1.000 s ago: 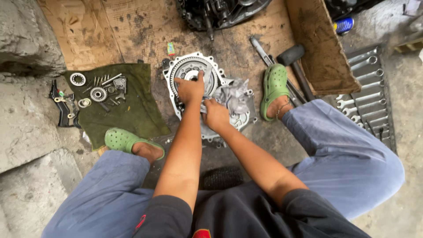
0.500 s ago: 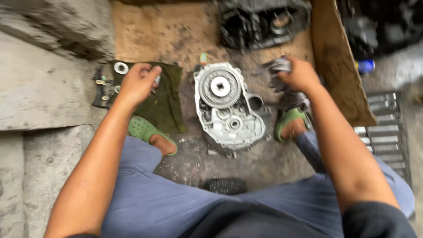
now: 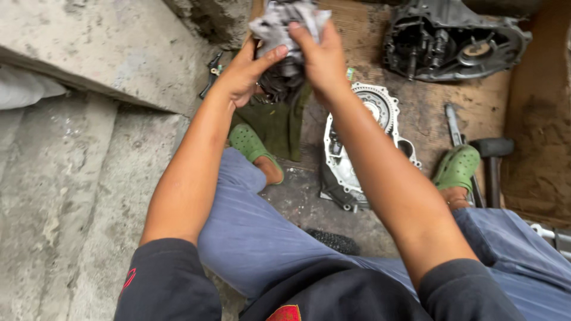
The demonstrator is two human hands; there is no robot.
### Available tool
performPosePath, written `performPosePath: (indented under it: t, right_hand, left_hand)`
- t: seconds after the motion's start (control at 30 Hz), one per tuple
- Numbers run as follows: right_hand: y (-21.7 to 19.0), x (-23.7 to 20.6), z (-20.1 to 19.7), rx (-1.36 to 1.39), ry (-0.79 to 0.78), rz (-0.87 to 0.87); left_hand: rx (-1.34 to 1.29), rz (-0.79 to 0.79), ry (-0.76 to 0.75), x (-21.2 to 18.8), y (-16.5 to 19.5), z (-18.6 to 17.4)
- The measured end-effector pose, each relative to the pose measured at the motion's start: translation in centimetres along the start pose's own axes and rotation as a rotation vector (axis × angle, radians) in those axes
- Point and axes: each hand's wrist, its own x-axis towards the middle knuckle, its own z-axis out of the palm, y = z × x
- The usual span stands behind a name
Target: The person sits on the floor of a motorcycle repair workshop and wipes an aluminum engine case and its gear assembly with a rag. They clean small bearings and a metal cup with the cloth, use a pry bar and rubber mallet on a gearbox housing, then handle and turn a large ring gear and differential assembly while working on the engine case.
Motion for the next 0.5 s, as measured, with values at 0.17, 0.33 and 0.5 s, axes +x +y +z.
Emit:
performPosePath:
  t: [0.17,0.33,0.5]
  right_hand:
    - [3.3,0.3,4.8,-0.462,-0.19,-0.028]
    - [7.2,-3.9,-4.0,-0.656,-0.156,0.138]
    - [9.5,-14.4,-18.6,-0.802,0.258,0.301]
  left_hand:
    - [0.134,0.212,0.156,2.1,-1.3,-8.7]
    - [0.605,0.212,0.384,1.8,-1.7,-18.8]
    - [0.616,0.069,0.379,-0.6,-6.0,-26.2]
